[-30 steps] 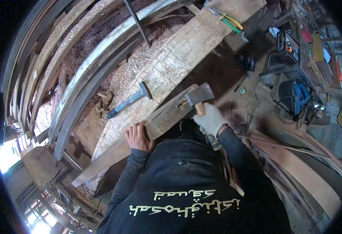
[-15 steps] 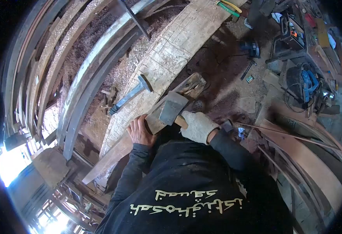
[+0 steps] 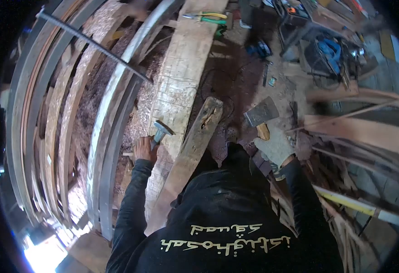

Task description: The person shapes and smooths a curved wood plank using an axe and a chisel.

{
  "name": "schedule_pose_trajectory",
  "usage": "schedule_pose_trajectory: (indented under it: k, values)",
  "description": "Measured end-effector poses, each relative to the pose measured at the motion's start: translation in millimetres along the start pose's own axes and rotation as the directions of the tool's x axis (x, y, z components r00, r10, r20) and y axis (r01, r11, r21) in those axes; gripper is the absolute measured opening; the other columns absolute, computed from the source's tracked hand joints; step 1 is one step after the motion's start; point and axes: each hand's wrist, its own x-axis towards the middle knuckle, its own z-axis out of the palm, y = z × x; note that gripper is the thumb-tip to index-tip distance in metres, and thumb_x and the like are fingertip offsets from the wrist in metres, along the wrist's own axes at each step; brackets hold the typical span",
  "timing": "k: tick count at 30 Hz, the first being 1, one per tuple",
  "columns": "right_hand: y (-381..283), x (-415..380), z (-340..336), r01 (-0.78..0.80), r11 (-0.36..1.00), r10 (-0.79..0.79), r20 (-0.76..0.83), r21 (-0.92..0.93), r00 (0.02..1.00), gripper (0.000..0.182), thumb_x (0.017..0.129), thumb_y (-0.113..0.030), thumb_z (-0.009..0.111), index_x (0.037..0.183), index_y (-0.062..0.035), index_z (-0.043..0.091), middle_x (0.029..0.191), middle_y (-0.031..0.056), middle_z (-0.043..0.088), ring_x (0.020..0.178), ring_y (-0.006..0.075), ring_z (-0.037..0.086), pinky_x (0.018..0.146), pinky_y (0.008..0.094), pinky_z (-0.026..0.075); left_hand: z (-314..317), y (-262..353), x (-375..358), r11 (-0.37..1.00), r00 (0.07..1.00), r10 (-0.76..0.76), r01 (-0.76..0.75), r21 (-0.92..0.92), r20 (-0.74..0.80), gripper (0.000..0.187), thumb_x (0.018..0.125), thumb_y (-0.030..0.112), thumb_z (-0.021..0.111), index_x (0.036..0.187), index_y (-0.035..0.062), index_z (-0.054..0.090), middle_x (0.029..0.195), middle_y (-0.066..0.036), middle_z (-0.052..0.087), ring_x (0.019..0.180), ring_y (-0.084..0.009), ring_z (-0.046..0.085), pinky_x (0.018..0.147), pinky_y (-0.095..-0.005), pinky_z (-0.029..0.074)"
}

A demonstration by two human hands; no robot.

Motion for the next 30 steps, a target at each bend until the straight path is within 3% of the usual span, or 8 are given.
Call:
schedule_pose_trajectory:
  k: [2, 5, 11, 12, 14, 17, 24, 30]
  values:
    - [14, -14, 6, -0.072, 0.991, 0.071, 0.014, 0.117, 0.997, 0.032, 0.089, -0.020, 0.082, 0.102, -0.0007, 0.060, 0.074, 0.0124, 0.064, 0.058, 0.0239, 0.067, 0.054, 0.0390, 0.052, 1, -18, 3, 0.992, 0.990, 0.123, -0.123, 0.000, -0.073, 0.045, 0.092, 0.025, 0.079, 0.130, 0.0141, 0.058, 0.124, -0.017, 0.064, 0.113, -0.0401, 0.067, 0.091, -0.0550, 0.052]
    - [63, -25, 21, -0.088, 0.982, 0.099, -0.058, 0.170, 0.993, 0.035, 0.088, -0.023, 0.084, 0.103, -0.0008, 0.062, 0.077, 0.0146, 0.066, 0.066, 0.0268, 0.069, 0.060, 0.0413, 0.053, -20, -23, 15, 0.937, 0.988, 0.153, -0.156, -0.312, -0.035, 0.039, 0.096, 0.020, 0.077, 0.128, 0.0104, 0.057, 0.099, -0.018, 0.075, 0.084, -0.0404, 0.075, 0.071, -0.0512, 0.058]
    - [78, -20, 36, -0.117, 0.985, 0.126, -0.069, 0.128, 0.990, 0.040, 0.085, -0.031, 0.086, 0.102, -0.0010, 0.065, 0.085, 0.0189, 0.069, 0.080, 0.0377, 0.071, 0.070, 0.0468, 0.055, -149, 84, 85, 0.750, 0.790, 0.613, -0.585, -0.310, -0.008, 0.038, 0.097, 0.013, 0.074, 0.132, 0.0091, 0.060, 0.102, -0.015, 0.075, 0.082, -0.0330, 0.077, 0.072, -0.0435, 0.062]
    - [73, -17, 36, -0.130, 0.983, 0.139, -0.064, 0.131, 0.988, 0.041, 0.084, -0.032, 0.087, 0.101, -0.0011, 0.066, 0.086, 0.0195, 0.070, 0.082, 0.0390, 0.071, 0.071, 0.0473, 0.055, -158, 98, 100, 0.767, 0.764, 0.633, -0.594, -0.243, 0.128, 0.043, 0.096, 0.012, 0.075, 0.137, 0.0058, 0.063, 0.114, -0.017, 0.077, 0.089, -0.0338, 0.079, 0.079, -0.0441, 0.064]
    - [64, -10, 35, 0.034, 0.995, -0.046, -0.141, -0.091, 0.989, 0.043, 0.084, -0.035, 0.087, 0.101, -0.0025, 0.064, 0.085, 0.0192, 0.069, 0.080, 0.0375, 0.070, 0.070, 0.0463, 0.055, -168, 130, 126, 0.759, 0.691, 0.648, -0.617, -0.206, 0.320, 0.041, 0.097, 0.013, 0.073, 0.137, 0.0067, 0.064, 0.118, -0.015, 0.076, 0.089, -0.0325, 0.079, 0.080, -0.0439, 0.066]
    - [56, 1, 31, 0.104, 0.954, -0.137, -0.100, -0.282, 0.986, 0.049, 0.084, -0.040, 0.089, 0.105, -0.0034, 0.063, 0.086, 0.0191, 0.068, 0.080, 0.0373, 0.070, 0.070, 0.0460, 0.055, -149, 144, 160, 0.620, 0.541, 0.771, -0.758, -0.201, 0.337, 0.041, 0.098, 0.014, 0.072, 0.139, 0.0089, 0.066, 0.122, -0.013, 0.076, 0.091, -0.0316, 0.079, 0.081, -0.0433, 0.066]
    - [14, 24, 19, 0.056, 0.957, -0.057, 0.005, -0.283, 0.998, 0.057, 0.085, -0.046, 0.089, 0.113, -0.0047, 0.063, 0.091, 0.0187, 0.070, 0.080, 0.0408, 0.071, 0.071, 0.0481, 0.057, -131, 154, 198, 0.566, 0.432, 0.760, -0.808, -0.167, 0.486, 0.047, 0.098, 0.015, 0.074, 0.144, 0.0123, 0.065, 0.123, -0.013, 0.076, 0.099, -0.0326, 0.078, 0.084, -0.0429, 0.066]
    - [-43, 66, 2, 0.112, 0.978, -0.126, -0.069, -0.177, 0.990, 0.051, 0.089, -0.041, 0.085, 0.119, -0.0072, 0.062, 0.094, 0.0225, 0.072, 0.089, 0.0429, 0.075, 0.073, 0.0481, 0.059, -132, 167, 211, 0.584, 0.388, 0.734, -0.779, -0.226, 0.557, 0.051, 0.095, 0.014, 0.075, 0.145, 0.0165, 0.065, 0.120, -0.011, 0.077, 0.096, -0.0309, 0.078, 0.082, -0.0423, 0.065]
